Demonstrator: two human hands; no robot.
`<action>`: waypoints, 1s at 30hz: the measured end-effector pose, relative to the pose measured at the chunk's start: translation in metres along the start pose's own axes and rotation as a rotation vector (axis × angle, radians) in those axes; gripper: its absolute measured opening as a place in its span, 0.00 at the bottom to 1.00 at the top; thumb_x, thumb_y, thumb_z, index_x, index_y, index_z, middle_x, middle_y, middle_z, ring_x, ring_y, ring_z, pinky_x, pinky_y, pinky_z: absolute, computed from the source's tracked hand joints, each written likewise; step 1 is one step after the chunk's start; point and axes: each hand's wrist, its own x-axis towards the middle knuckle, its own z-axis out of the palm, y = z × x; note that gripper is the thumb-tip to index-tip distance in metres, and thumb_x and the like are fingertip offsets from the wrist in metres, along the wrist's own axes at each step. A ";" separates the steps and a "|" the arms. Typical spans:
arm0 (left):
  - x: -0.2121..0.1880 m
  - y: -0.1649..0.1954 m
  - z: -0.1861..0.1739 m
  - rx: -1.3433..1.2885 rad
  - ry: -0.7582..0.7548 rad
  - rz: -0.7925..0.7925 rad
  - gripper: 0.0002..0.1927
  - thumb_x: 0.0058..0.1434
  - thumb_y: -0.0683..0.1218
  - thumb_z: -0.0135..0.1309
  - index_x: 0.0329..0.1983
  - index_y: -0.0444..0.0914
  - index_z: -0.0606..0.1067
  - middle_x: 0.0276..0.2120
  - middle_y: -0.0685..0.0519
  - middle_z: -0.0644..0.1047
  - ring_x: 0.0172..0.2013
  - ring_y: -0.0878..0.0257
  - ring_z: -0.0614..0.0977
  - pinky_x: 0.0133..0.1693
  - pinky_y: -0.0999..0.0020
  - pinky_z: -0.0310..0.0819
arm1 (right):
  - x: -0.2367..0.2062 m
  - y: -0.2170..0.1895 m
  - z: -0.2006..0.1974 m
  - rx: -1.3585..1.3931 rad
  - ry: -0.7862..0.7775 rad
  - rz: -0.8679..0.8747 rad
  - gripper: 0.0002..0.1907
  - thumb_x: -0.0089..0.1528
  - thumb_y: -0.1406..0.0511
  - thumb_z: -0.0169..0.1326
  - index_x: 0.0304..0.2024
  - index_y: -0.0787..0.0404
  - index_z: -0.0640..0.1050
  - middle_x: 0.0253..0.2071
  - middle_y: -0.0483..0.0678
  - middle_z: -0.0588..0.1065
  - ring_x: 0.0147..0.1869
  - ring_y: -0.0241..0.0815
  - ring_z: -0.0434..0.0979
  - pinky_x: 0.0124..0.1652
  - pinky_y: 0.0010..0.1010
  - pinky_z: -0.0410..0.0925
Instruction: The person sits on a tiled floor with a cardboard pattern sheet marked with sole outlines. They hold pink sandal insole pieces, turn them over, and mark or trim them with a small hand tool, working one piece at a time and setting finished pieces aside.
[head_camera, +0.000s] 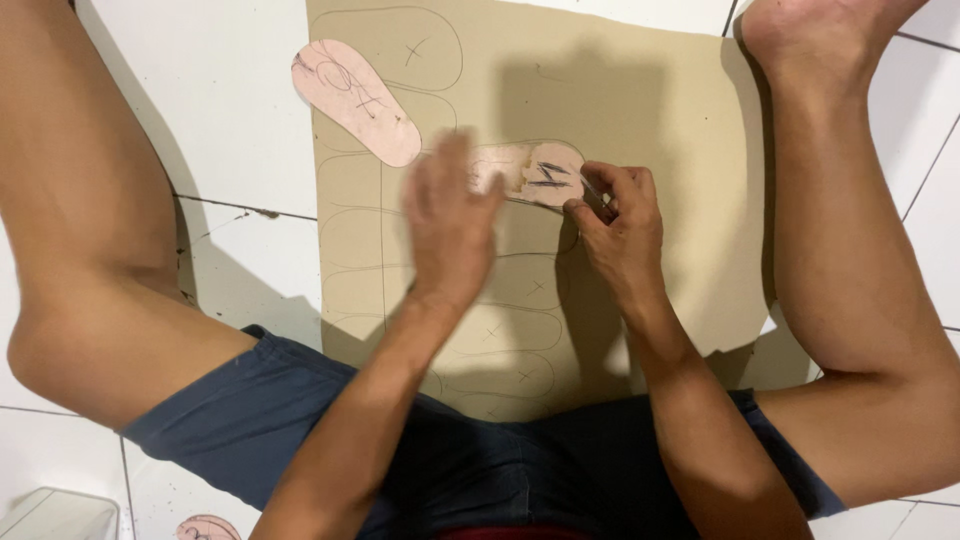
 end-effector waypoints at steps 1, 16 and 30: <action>-0.001 0.014 -0.001 0.055 -0.027 0.102 0.22 0.60 0.38 0.55 0.59 0.41 0.75 0.69 0.37 0.65 0.71 0.44 0.62 0.69 0.38 0.52 | 0.001 0.000 0.000 -0.015 0.010 -0.033 0.19 0.60 0.71 0.65 0.54 0.61 0.79 0.47 0.49 0.71 0.39 0.38 0.73 0.38 0.27 0.72; -0.006 0.040 -0.013 -0.105 -0.132 0.115 0.29 0.59 0.46 0.54 0.64 0.32 0.70 0.66 0.34 0.65 0.68 0.38 0.63 0.66 0.38 0.57 | 0.101 -0.103 -0.006 0.201 -0.756 -0.313 0.17 0.67 0.62 0.46 0.50 0.68 0.78 0.41 0.55 0.81 0.43 0.42 0.81 0.43 0.36 0.73; -0.002 0.034 -0.006 -0.185 -0.072 0.118 0.31 0.54 0.45 0.56 0.62 0.31 0.69 0.61 0.38 0.68 0.64 0.40 0.68 0.65 0.38 0.58 | 0.118 -0.148 0.067 -0.702 -0.879 -0.392 0.14 0.61 0.65 0.50 0.24 0.66 0.77 0.21 0.59 0.74 0.24 0.60 0.75 0.33 0.48 0.69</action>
